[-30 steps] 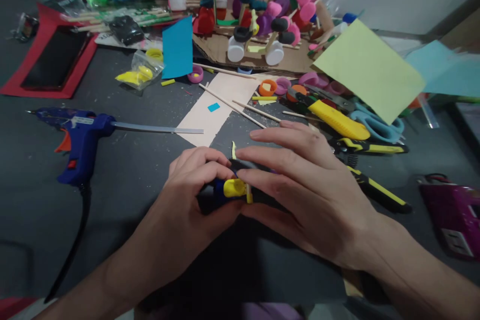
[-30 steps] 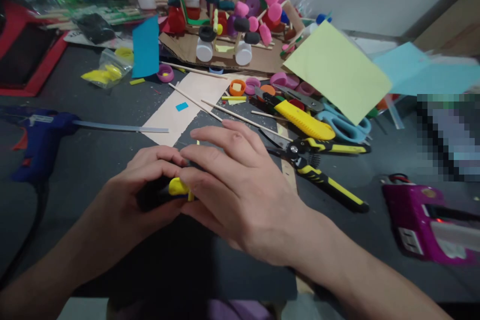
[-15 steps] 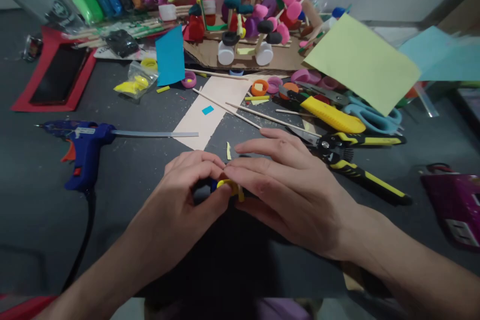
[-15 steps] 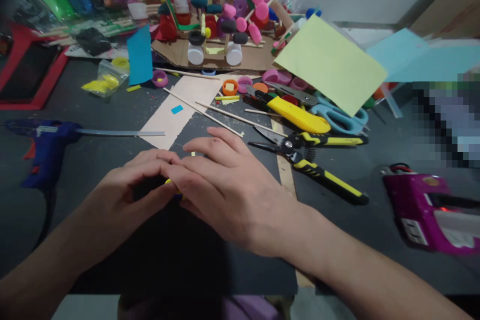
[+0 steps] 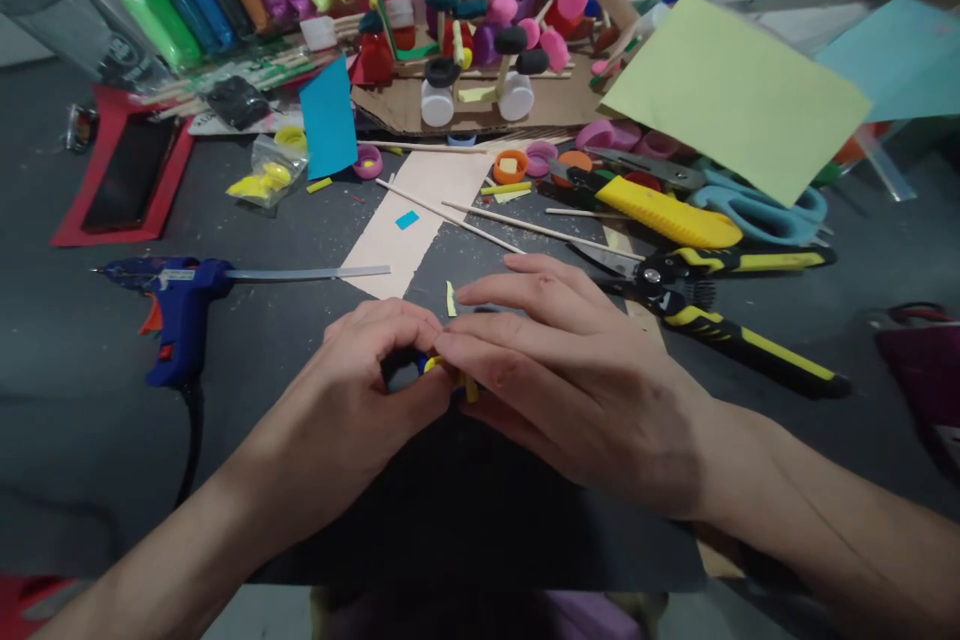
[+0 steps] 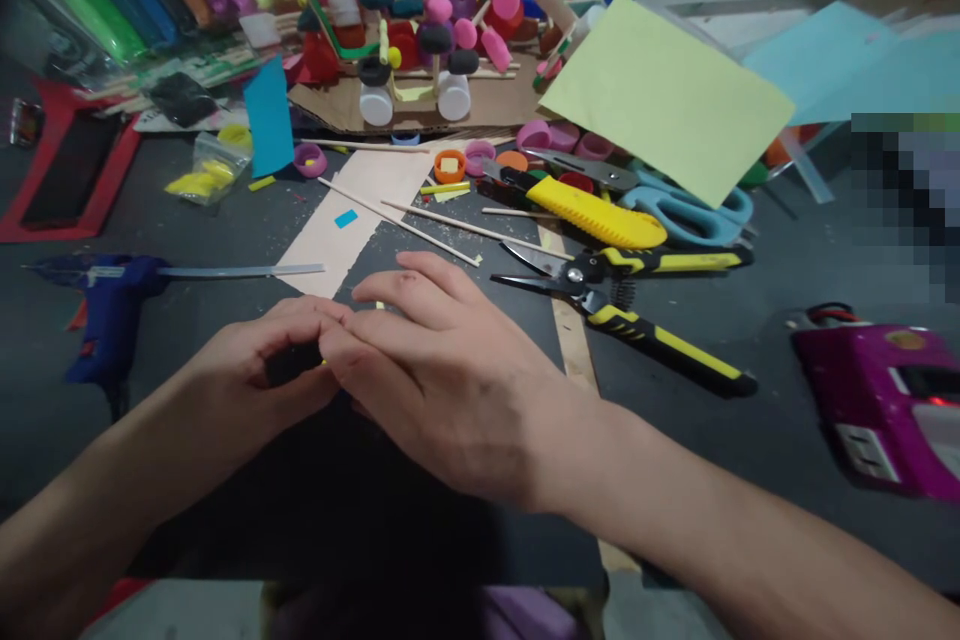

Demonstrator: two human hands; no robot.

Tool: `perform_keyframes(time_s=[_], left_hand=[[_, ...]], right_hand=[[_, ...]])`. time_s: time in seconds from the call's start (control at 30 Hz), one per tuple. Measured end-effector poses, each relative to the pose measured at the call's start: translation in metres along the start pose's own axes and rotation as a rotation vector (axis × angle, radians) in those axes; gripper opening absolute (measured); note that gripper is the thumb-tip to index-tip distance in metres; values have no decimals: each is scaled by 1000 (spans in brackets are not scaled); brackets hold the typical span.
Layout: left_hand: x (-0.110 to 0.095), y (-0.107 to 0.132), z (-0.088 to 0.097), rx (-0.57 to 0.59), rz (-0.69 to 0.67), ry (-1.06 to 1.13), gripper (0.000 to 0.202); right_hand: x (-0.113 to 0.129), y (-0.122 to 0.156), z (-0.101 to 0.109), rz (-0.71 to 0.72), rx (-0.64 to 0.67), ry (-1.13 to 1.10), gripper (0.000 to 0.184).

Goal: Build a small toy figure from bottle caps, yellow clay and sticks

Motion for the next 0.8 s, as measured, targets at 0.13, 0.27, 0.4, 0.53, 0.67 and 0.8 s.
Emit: perform_keyframes(time_s=[0.13, 0.27, 0.4, 0.53, 0.67, 0.8], left_hand=[[-2, 0, -1, -9, -6, 19, 12], [-3, 0, -1, -20, -13, 33, 11], [-3, 0, 0, -24, -15, 10, 9], [-4, 0, -2, -6, -34, -25, 11], [-7, 1, -1, 14, -40, -43, 10], [-6, 5, -2, 91, -57, -59, 23]], right_hand=[[0, 0, 1, 2, -13, 13, 16], [1, -1, 2, 6, -18, 27, 16], [1, 0, 3, 14, -17, 22, 17], [-1, 1, 1, 6, -9, 14, 17], [0, 2, 1, 13, -8, 9, 14], [-2, 3, 3, -4, -7, 8, 17]])
Point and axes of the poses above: each hand's wrist, its own y-axis away from the middle knuckle, its own z-axis out of the back of the hand, x = y × z, the point moved 9 cm from there along -y, towards the middle knuckle, and after that the axes turned 1 degree about y, right-handed, at the moved point
